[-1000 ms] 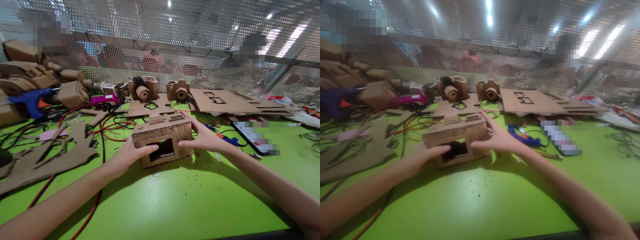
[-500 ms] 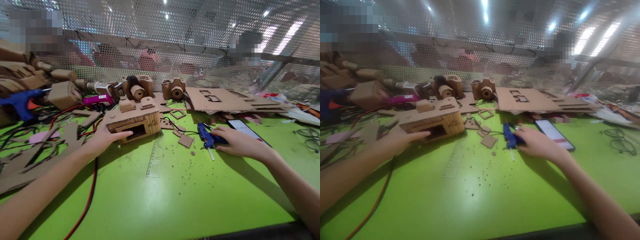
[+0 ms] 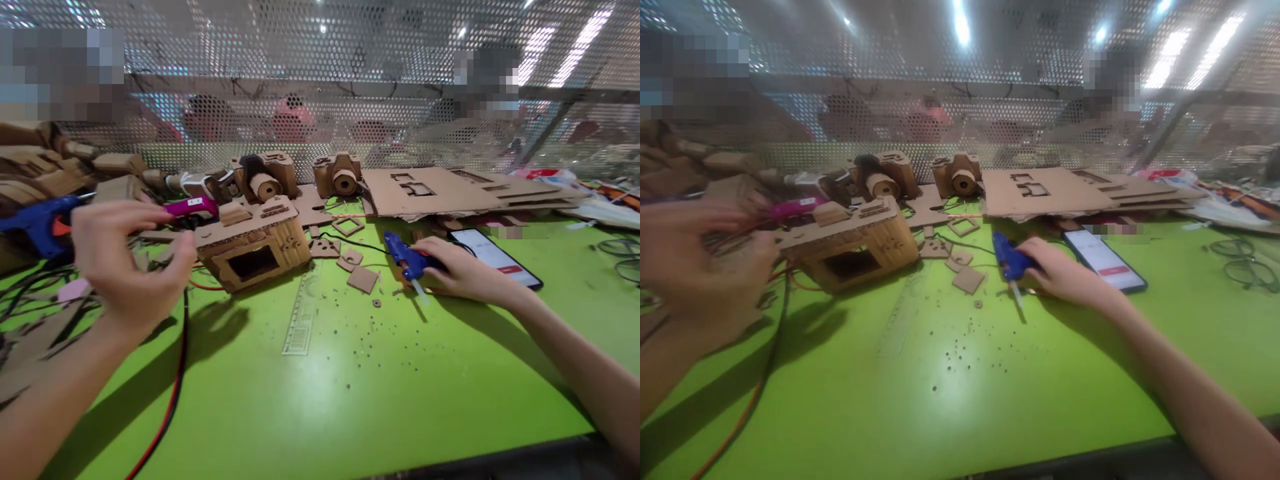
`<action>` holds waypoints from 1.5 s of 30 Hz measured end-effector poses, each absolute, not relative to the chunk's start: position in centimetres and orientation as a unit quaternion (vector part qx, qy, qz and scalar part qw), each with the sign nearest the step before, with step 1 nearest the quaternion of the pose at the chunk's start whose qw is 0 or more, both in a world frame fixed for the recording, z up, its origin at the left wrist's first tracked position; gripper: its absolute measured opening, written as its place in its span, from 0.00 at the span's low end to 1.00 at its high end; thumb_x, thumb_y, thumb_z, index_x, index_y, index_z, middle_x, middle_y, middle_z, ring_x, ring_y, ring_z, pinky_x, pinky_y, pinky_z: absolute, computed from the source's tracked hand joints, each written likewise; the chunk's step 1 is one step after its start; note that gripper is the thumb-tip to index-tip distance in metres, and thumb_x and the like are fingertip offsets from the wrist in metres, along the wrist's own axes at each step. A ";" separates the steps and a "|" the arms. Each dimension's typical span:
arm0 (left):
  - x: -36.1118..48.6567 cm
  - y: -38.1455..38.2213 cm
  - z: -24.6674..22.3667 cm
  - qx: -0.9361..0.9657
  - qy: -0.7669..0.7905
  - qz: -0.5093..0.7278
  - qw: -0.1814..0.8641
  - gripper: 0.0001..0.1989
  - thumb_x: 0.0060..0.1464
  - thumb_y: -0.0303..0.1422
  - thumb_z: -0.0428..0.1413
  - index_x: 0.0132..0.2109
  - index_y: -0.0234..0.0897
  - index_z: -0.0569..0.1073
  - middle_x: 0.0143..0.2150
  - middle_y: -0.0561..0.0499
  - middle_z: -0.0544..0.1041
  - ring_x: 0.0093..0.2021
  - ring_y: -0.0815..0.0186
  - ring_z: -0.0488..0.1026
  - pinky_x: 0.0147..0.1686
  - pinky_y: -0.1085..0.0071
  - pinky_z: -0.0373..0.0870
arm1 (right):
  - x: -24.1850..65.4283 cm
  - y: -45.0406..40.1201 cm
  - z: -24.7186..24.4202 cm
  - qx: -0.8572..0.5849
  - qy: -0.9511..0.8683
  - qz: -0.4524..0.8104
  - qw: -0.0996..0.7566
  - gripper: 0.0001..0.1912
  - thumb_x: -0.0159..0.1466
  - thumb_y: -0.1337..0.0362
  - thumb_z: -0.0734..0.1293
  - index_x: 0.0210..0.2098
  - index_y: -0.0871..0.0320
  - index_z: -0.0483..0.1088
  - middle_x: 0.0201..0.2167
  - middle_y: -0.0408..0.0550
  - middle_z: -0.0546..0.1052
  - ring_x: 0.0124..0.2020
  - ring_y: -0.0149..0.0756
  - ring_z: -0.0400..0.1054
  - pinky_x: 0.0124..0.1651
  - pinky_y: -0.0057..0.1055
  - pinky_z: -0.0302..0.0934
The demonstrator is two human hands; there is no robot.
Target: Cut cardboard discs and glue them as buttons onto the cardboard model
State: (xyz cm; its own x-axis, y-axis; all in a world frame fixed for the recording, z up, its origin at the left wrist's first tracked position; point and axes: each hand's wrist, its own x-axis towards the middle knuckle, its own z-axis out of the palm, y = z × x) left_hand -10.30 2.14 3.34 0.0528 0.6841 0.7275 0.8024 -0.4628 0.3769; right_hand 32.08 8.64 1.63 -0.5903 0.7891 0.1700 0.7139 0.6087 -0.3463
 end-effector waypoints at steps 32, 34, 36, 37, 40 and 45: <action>6.0 5.0 -2.8 -0.950 -0.223 -0.183 0.116 0.14 0.63 0.23 0.43 0.36 0.29 0.72 0.27 0.47 0.72 0.25 0.66 0.67 0.22 0.70 0.66 | 30.7 7.5 1.1 -0.541 -0.610 0.366 0.448 0.20 0.53 0.50 0.72 0.39 0.57 0.72 0.29 0.45 0.75 0.27 0.32 0.68 0.27 0.32 0.64; 5.6 5.3 -2.9 -0.954 -0.201 -0.190 0.115 0.14 0.64 0.24 0.42 0.38 0.29 0.73 0.28 0.46 0.73 0.25 0.66 0.68 0.22 0.70 0.67 | 30.5 7.4 1.1 -0.548 -0.609 0.363 0.445 0.20 0.53 0.51 0.72 0.40 0.58 0.72 0.30 0.46 0.76 0.27 0.33 0.68 0.27 0.32 0.65; 5.2 5.5 -3.0 -0.958 -0.178 -0.194 0.110 0.14 0.64 0.24 0.43 0.37 0.31 0.73 0.29 0.46 0.74 0.26 0.66 0.69 0.22 0.71 0.68 | 30.4 7.2 1.1 -0.561 -0.599 0.367 0.438 0.20 0.52 0.51 0.72 0.37 0.58 0.72 0.28 0.47 0.76 0.25 0.32 0.68 0.24 0.32 0.65; 5.0 5.5 -2.9 -0.960 -0.167 -0.196 0.106 0.14 0.63 0.24 0.44 0.36 0.32 0.73 0.29 0.47 0.74 0.26 0.67 0.69 0.23 0.71 0.68 | 30.3 7.1 1.1 -0.568 -0.593 0.370 0.435 0.20 0.52 0.50 0.73 0.36 0.58 0.72 0.27 0.46 0.75 0.23 0.32 0.67 0.23 0.33 0.65; 4.2 5.3 -2.1 -0.964 -0.144 -0.203 0.096 0.14 0.62 0.25 0.43 0.34 0.33 0.73 0.27 0.47 0.74 0.23 0.67 0.68 0.21 0.70 0.68 | 30.4 6.7 0.6 -0.570 -0.595 0.376 0.424 0.20 0.52 0.51 0.73 0.38 0.57 0.72 0.27 0.47 0.76 0.23 0.34 0.69 0.22 0.34 0.68; 3.1 4.8 -0.6 -0.957 -0.158 -0.234 0.058 0.16 0.62 0.25 0.43 0.35 0.36 0.74 0.27 0.47 0.76 0.21 0.66 0.69 0.17 0.68 0.64 | 30.0 5.5 -0.1 -0.548 -0.624 0.370 0.417 0.13 0.58 0.54 0.71 0.40 0.52 0.73 0.35 0.49 0.78 0.34 0.42 0.74 0.33 0.41 0.75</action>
State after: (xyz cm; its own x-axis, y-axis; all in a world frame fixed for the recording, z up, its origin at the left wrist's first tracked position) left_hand 3.06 4.77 -0.58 0.8402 0.2758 0.4669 0.3297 -0.9434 -0.0361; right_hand 30.01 5.46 -0.11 -0.0521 0.9919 0.1155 0.3751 0.1266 -0.9183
